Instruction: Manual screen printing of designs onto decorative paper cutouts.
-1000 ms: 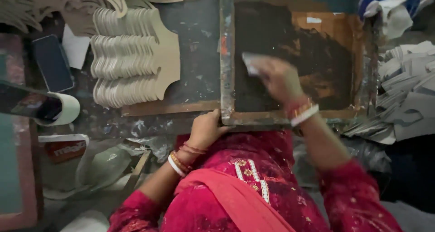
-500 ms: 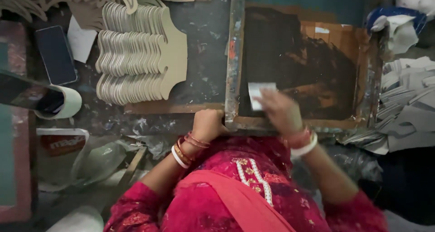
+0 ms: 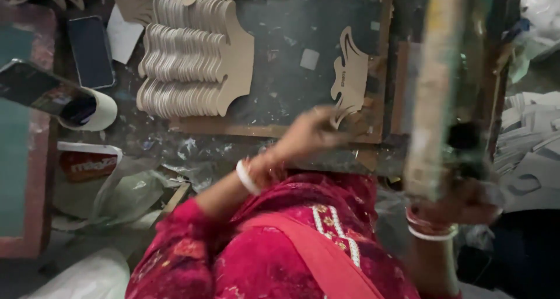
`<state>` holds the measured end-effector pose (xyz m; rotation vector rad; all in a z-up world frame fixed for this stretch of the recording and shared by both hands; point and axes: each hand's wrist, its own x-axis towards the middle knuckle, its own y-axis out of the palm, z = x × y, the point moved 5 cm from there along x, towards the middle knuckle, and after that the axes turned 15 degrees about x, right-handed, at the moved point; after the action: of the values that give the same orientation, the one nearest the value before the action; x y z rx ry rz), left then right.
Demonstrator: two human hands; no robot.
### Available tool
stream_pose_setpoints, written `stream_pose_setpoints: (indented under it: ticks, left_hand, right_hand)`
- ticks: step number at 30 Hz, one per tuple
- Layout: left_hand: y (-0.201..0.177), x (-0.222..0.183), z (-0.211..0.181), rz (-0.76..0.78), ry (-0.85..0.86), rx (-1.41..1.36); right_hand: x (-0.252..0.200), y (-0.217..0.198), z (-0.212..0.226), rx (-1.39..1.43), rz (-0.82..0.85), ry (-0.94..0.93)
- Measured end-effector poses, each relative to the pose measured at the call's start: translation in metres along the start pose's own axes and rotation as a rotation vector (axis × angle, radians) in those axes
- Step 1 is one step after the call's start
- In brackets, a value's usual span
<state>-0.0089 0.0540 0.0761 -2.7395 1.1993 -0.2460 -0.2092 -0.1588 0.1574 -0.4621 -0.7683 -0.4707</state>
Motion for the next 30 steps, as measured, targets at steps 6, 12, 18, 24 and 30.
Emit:
stream_pose_setpoints:
  ticks: [6,12,18,24,30]
  left_hand:
    - [0.015,0.105,0.135,-0.238,-0.501,-0.318]
    - [-0.082,0.147,0.149,-0.545,-0.258,0.147]
    - [-0.266,0.011,0.039,-1.018,-0.128,0.747]
    - [-0.252,-0.027,0.064,-0.479,-0.457,1.566]
    - [-0.215,-0.015,0.066,-0.586,-0.418,1.658]
  right_hand:
    - [0.000,-0.051,-0.021,-0.043,-0.005,-0.037]
    - [0.015,-0.080,-0.087,-0.040,-0.005,-0.113]
    - [-0.030,-0.100,-0.164,-0.132,-0.044,-0.153]
    - [-0.081,-0.132,-0.167,-0.290,-0.084,-0.148]
    - [-0.117,-0.171,-0.136,-0.471,-0.129,-0.156]
